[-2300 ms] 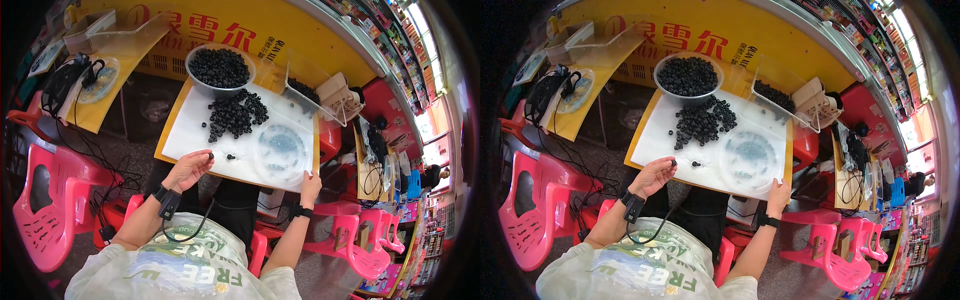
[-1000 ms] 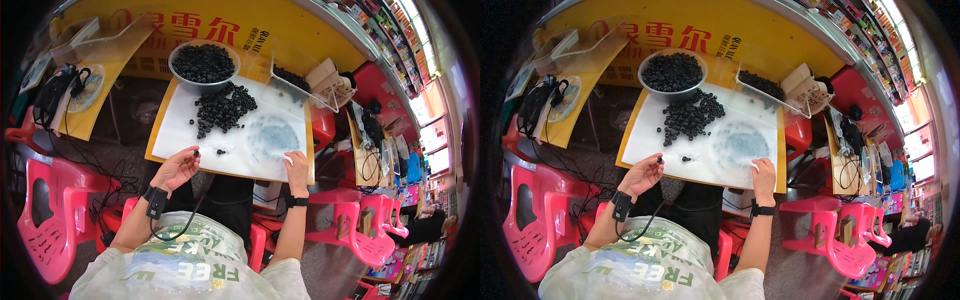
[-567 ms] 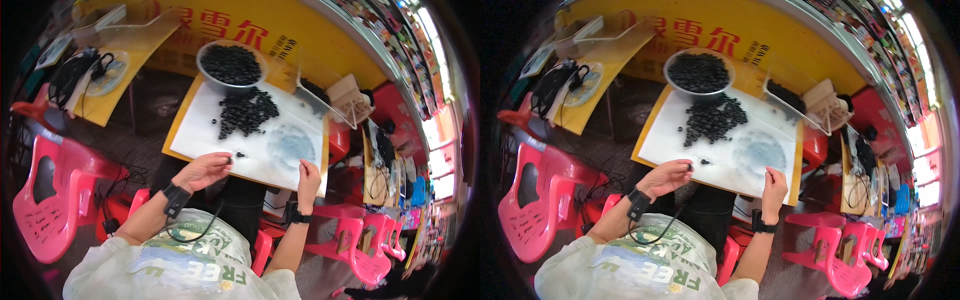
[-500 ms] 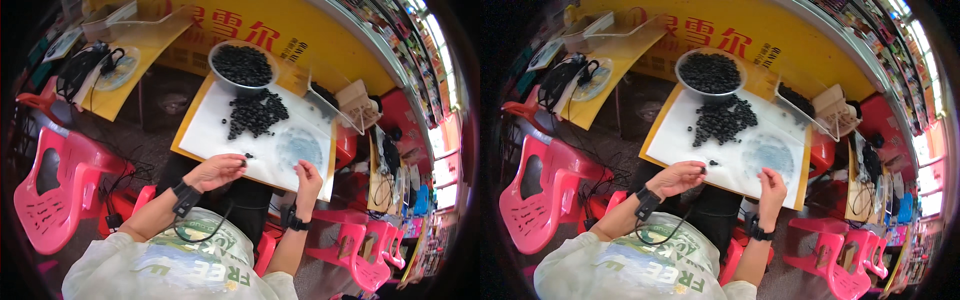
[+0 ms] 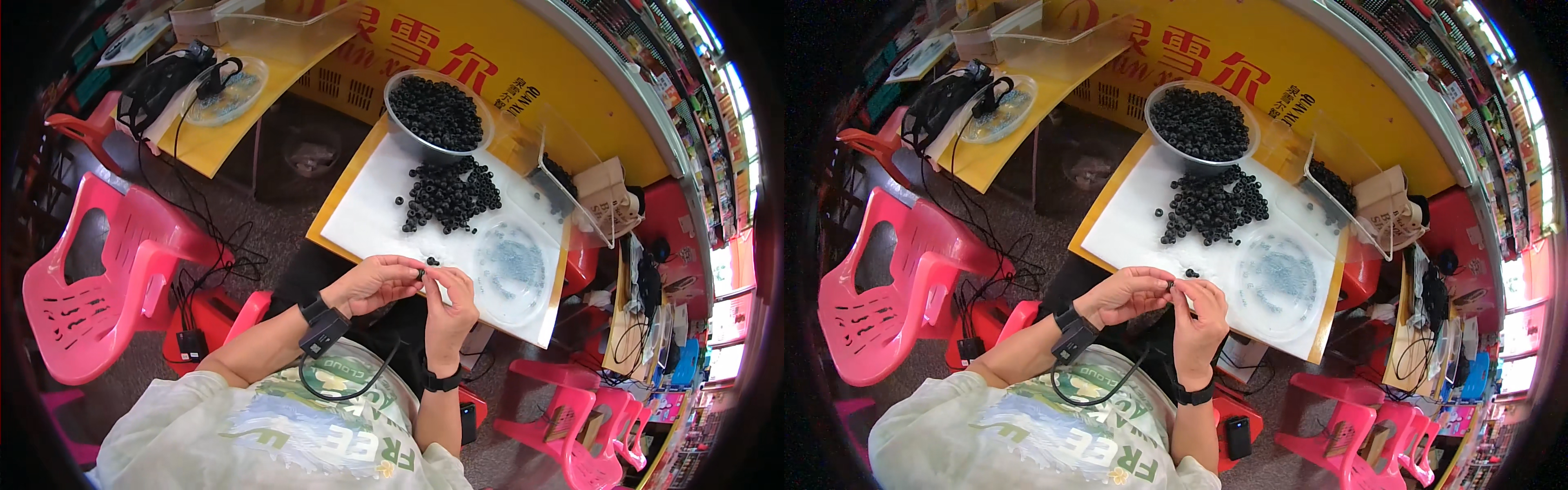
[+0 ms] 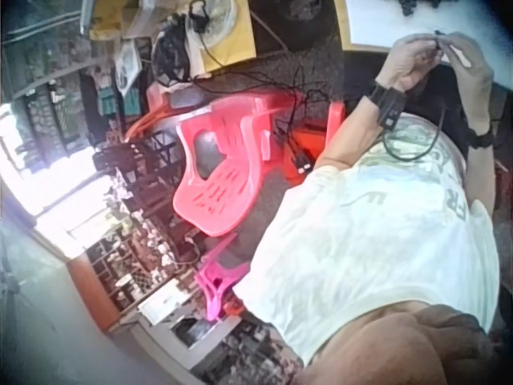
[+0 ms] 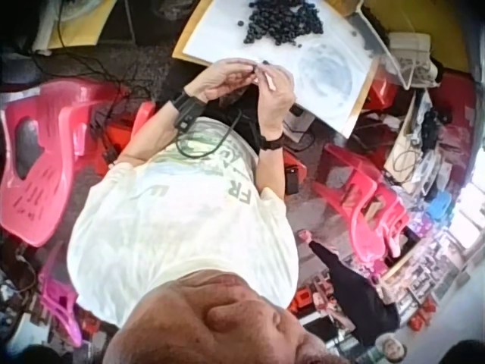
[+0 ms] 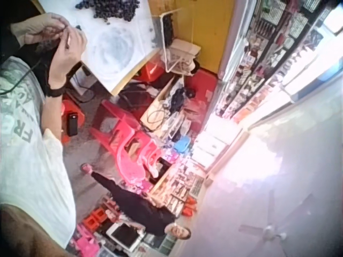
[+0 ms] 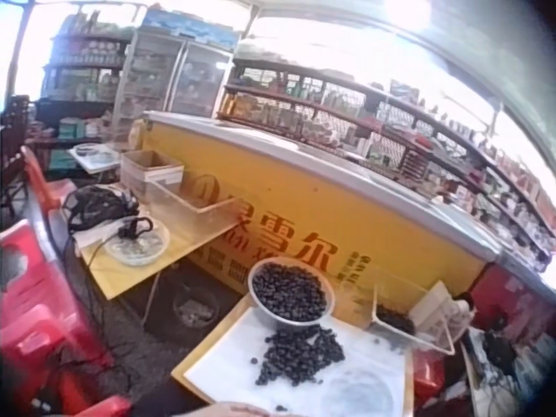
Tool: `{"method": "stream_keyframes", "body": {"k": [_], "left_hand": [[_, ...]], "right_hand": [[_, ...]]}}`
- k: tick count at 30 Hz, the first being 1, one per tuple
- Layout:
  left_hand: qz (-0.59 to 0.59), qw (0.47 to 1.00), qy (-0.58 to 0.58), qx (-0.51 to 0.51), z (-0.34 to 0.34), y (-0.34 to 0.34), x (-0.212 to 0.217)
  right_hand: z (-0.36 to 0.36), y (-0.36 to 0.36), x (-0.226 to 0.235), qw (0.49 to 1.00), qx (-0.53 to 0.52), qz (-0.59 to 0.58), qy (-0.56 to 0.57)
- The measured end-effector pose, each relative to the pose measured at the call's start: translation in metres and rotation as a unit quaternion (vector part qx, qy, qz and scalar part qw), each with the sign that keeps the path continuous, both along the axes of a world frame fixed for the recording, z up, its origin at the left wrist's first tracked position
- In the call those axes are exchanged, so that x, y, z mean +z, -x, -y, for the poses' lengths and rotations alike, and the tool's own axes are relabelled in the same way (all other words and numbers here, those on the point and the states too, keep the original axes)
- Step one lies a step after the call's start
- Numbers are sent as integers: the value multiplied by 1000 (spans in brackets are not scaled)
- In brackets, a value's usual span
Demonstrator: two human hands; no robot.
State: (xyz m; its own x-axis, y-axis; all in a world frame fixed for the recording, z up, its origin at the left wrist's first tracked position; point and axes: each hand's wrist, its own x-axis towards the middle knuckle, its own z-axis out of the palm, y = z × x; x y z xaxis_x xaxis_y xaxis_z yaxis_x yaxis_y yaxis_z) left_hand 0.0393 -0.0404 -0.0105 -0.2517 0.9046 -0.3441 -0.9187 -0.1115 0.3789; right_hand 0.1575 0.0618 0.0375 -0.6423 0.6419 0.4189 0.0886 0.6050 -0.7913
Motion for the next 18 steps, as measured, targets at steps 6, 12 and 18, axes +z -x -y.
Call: {"method": "stream_keyframes", "body": {"k": [6,12,18], "left_hand": [[-41,999,-10,-4,2,2,-9],[-20,999,4,32,2,-1,-9],[-23,998,4,53,3,1,-14]], "right_hand": [[4,-3,-5,1000,-4,23,19],[9,-3,-13,995,14,40,-94],[8,1,-16,985,28,53,-164]]}}
